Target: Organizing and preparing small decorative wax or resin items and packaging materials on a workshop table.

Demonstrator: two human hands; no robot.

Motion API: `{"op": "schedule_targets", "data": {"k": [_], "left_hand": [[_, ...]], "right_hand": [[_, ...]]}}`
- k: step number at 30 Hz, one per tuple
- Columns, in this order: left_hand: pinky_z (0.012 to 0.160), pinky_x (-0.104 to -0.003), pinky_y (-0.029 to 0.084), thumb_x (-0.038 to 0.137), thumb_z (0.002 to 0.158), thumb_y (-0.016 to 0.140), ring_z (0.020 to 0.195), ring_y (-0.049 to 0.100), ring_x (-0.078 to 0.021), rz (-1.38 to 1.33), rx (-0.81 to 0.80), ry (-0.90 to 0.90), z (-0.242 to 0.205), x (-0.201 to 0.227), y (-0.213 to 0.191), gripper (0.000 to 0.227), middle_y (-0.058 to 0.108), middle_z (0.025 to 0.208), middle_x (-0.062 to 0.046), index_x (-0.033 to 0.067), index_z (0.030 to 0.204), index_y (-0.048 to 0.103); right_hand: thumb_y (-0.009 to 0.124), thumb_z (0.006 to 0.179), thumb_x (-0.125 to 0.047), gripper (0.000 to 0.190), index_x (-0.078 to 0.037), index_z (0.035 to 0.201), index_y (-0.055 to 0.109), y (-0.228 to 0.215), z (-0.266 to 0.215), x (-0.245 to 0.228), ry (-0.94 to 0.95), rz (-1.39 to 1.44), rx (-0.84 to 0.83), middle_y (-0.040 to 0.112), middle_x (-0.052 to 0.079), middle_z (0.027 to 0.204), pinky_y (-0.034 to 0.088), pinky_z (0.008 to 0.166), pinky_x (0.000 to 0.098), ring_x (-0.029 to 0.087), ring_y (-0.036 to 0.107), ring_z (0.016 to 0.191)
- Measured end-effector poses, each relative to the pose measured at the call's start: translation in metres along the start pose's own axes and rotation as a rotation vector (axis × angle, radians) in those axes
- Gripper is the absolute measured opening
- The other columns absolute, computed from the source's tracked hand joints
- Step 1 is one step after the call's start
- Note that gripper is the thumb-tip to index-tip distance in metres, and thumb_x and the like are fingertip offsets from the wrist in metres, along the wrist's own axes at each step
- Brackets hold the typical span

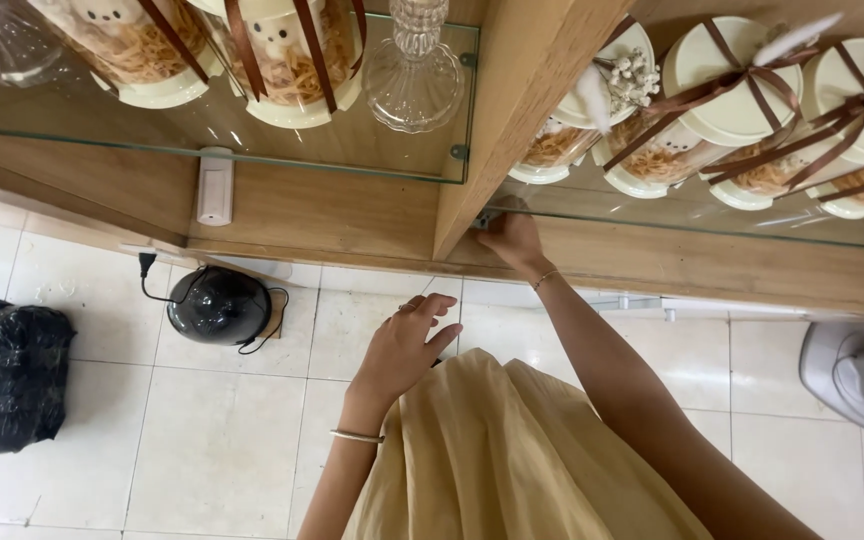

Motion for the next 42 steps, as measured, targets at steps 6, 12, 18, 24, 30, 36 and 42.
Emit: {"op": "schedule_targets", "data": {"k": [6,12,18,24,30,36,42], "left_hand": [[0.084,-0.039,0.058,0.023,0.096,0.066,0.096,0.073,-0.0262,-0.088,0.002,0.182,0.016,0.01,0.005,0.025,0.073,0.113,-0.01,0.009,0.117,0.065],[0.086,-0.042,0.057,0.022,0.097,0.069,0.106,0.073,-0.0271,-0.061,0.037,0.301,0.035,0.041,-0.001,0.03,0.071,0.116,-0.01,0.0116,0.124,0.063],[0.096,-0.046,0.052,0.033,0.082,0.084,0.127,0.058,-0.0359,-0.108,0.065,0.352,0.037,0.07,-0.003,0.091,0.051,0.14,-0.017,0.0094,0.154,0.033],[0.096,-0.042,0.055,0.031,0.078,0.088,0.125,0.064,-0.0315,-0.189,0.111,0.453,0.027,0.109,-0.011,0.093,0.058,0.141,-0.015,0.0098,0.154,0.039],[0.093,-0.036,0.06,0.021,0.082,0.09,0.112,0.073,-0.0245,-0.221,0.303,0.629,0.019,0.128,-0.017,0.062,0.071,0.123,-0.01,0.0099,0.135,0.062],[0.096,-0.036,0.058,0.02,0.081,0.091,0.112,0.072,-0.0254,-0.154,0.4,0.737,0.019,0.145,-0.026,0.058,0.073,0.121,-0.009,0.0094,0.132,0.064],[0.097,-0.036,0.057,0.02,0.081,0.092,0.113,0.07,-0.0259,-0.151,0.426,0.768,0.021,0.164,-0.022,0.058,0.073,0.123,-0.009,0.0094,0.131,0.064]], "right_hand": [[0.08,0.078,0.001,0.06,0.002,0.128,0.047,-0.007,-0.036,0.047,0.015,0.538,0.103,0.069,0.02,0.111,0.058,0.079,0.0321,0.025,0.068,0.096],[0.058,0.088,0.019,0.051,0.0,0.133,0.045,-0.064,-0.123,-0.031,0.199,1.296,-0.052,0.066,0.023,0.125,0.058,0.102,0.0377,0.028,0.069,0.113],[0.058,0.087,0.021,0.056,-0.001,0.137,0.05,-0.116,-0.173,-0.083,0.063,1.336,-0.024,0.068,0.019,0.123,0.057,0.105,0.0416,0.025,0.066,0.118],[0.058,0.089,0.023,0.058,-0.001,0.141,0.049,-0.145,-0.2,-0.114,-0.108,1.31,-0.041,0.069,0.016,0.12,0.056,0.106,0.0455,0.024,0.065,0.121],[0.059,0.091,0.023,0.06,0.0,0.146,0.047,-0.169,-0.21,-0.136,-0.259,1.301,-0.07,0.067,0.013,0.123,0.055,0.107,0.0423,0.021,0.062,0.128],[0.059,0.098,0.007,0.06,0.001,0.154,0.038,-0.187,-0.214,-0.167,-0.34,1.49,-0.101,0.06,0.001,0.105,0.053,0.107,0.0482,0.013,0.057,0.104],[0.053,0.109,-0.007,0.059,0.007,0.163,0.032,-0.196,-0.213,-0.148,-0.31,1.8,-0.131,0.062,0.011,0.113,0.051,0.114,0.0533,0.035,0.058,0.135]]}}
Point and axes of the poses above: each hand's wrist, its own z-axis towards the middle knuckle, its own y-axis out of the palm, x = y × z, the point moved 5 cm from there along z, towards the middle knuckle
